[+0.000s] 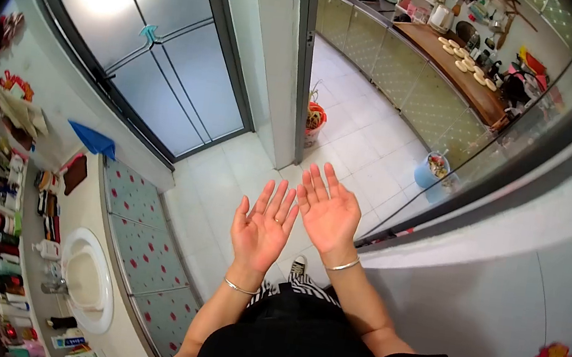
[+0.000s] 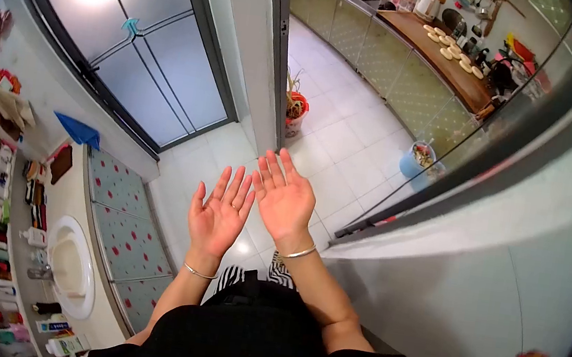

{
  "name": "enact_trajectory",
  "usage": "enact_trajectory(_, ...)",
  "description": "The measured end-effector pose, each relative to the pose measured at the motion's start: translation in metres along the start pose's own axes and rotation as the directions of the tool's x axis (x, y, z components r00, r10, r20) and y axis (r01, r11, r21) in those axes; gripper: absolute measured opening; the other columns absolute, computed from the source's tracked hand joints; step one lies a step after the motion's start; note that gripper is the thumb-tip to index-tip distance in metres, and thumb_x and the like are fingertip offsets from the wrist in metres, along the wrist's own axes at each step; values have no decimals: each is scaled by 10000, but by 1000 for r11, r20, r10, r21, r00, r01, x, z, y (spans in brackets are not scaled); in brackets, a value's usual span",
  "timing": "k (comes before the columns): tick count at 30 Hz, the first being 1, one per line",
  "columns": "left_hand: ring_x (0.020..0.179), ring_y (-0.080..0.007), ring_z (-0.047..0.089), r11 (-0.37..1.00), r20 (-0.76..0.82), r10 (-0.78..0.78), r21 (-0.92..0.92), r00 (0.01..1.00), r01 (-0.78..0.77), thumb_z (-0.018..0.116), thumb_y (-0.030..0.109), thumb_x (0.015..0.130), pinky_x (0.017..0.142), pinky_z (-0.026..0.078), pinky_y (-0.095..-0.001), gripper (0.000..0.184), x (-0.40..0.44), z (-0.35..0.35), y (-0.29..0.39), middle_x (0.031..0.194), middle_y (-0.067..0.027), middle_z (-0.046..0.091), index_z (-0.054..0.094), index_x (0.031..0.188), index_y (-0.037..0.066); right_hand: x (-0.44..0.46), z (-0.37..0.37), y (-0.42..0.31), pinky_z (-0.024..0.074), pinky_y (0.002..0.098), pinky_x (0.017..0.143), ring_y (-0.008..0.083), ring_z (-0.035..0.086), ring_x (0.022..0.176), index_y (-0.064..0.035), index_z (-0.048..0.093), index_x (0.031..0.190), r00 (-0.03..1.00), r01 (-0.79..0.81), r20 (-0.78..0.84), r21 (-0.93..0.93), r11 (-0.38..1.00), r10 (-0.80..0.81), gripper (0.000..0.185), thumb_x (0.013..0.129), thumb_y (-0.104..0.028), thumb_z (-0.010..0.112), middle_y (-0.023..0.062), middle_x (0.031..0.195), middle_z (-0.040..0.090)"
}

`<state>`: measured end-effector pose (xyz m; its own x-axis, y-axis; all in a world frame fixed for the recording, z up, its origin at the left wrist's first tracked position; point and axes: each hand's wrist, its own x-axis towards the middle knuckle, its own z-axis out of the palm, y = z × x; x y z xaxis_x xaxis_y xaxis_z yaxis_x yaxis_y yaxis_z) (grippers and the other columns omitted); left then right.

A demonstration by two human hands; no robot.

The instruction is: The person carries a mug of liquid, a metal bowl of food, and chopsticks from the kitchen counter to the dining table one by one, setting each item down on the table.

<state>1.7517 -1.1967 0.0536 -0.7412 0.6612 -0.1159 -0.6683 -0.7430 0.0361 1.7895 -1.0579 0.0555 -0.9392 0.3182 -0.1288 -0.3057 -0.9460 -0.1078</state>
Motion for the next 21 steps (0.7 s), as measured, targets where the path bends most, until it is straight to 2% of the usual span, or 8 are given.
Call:
enact_trajectory(3,1380,-302,305,1000,-11,14,-3,1000,-14,422,392,967,1135,247,-458,539,55,15,10,1477,-156,343,389,1382,50,57,22,-15,357,423,1069,262,454,1235,-78,480,1293,1000,13,-9,3,1000,-13,439,882,-231,481,112,1331,482)
enact_trajectory(7,1381,-300,304,999,-23,-42,-11,999,42,423,394,967,1131,254,-466,537,139,16,10,1478,-151,343,390,1382,56,121,22,-47,357,422,1069,258,453,1238,-79,482,1288,996,78,-41,-11,997,-78,437,879,-232,483,108,1329,484)
enact_trajectory(10,1381,-296,306,985,-10,-172,-5,985,171,422,393,967,1131,255,-464,535,210,17,6,1482,-139,342,387,1386,62,170,11,-77,362,417,1063,268,454,1242,-78,496,1292,985,155,-82,40,987,-151,441,879,-232,483,123,1338,485)
enact_trajectory(13,1383,-291,305,960,12,-281,22,960,281,417,391,969,1134,252,-457,536,286,23,0,1484,-135,342,380,1394,66,222,18,-111,354,416,1069,268,446,1254,-74,492,1297,957,277,-89,-1,961,-276,452,874,-234,489,124,1348,480)
enact_trajectory(17,1382,-287,308,925,40,-374,84,927,370,400,394,973,1140,240,-453,544,377,38,-9,1487,-135,340,372,1404,63,273,31,-156,356,426,1070,261,442,1256,-69,457,1316,918,378,-114,-40,925,-380,475,870,-228,485,119,1351,469)
enact_trajectory(21,1362,-283,344,877,1,-469,115,883,466,401,395,969,1138,248,-448,539,451,49,-30,1479,-128,358,406,1385,52,315,26,-194,358,423,1072,264,445,1255,-56,451,1322,874,469,-157,20,883,-460,487,864,-217,492,123,1360,460)
